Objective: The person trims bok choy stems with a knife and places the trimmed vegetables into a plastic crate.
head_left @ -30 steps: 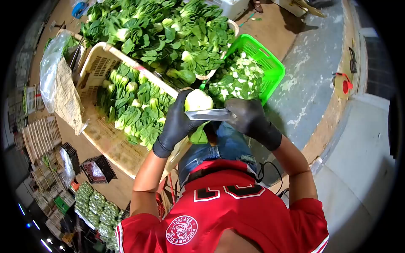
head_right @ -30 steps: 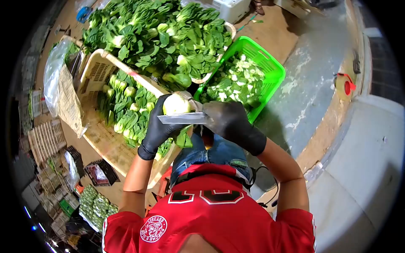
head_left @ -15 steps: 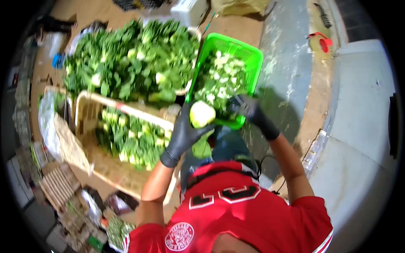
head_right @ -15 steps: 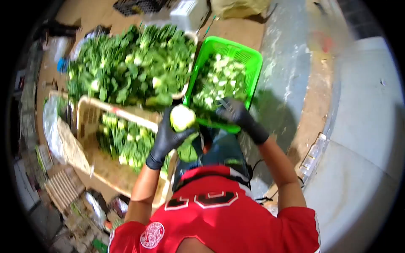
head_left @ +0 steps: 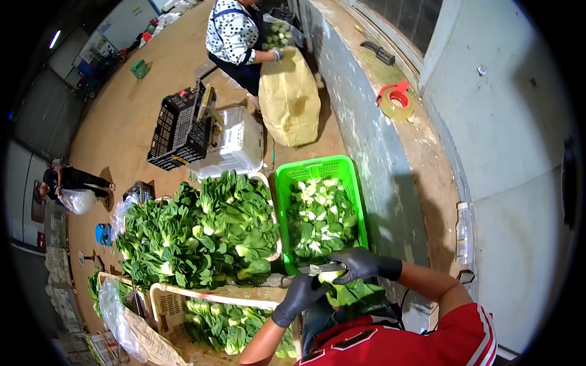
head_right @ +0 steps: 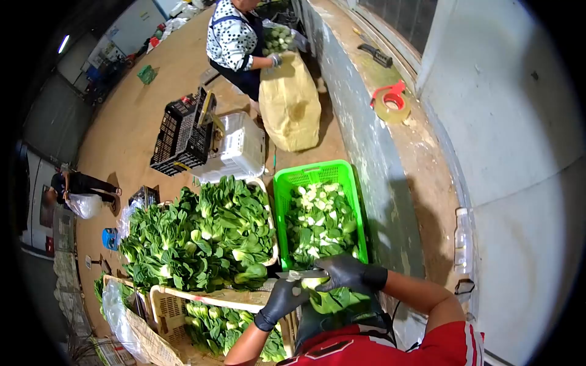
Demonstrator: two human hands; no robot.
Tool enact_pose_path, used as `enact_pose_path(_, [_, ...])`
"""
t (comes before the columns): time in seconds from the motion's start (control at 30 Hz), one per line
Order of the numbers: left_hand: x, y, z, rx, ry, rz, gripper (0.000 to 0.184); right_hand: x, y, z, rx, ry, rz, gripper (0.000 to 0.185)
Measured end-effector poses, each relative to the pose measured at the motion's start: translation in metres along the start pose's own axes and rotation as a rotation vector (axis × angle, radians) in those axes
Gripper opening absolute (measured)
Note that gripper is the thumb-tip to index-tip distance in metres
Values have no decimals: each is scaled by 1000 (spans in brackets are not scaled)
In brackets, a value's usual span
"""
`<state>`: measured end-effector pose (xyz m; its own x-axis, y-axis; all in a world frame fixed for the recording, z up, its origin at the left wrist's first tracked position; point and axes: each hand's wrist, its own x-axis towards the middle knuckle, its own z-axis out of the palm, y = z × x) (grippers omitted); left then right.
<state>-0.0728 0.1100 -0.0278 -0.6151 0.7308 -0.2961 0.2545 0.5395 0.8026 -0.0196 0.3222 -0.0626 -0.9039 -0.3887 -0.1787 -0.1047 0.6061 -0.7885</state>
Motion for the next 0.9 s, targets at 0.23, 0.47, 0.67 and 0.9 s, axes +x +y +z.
enact_pose_path(0.23, [41,-85,34,-53,159,-194,37,-28,49,6,557,-76,-34,48])
enact_pose_path(0.47, [41,-65,7,-869,135,2,48,11,32,-30,1021,130,301,42])
enact_pose_path(0.67, [-17,-98,21,-1426,308,-11,48,90,-4,9,786,21,359,37])
enact_pose_path(0.9, [-102,-188,-57,-1593,868,160,39,131,6,52,855,-168,255,43])
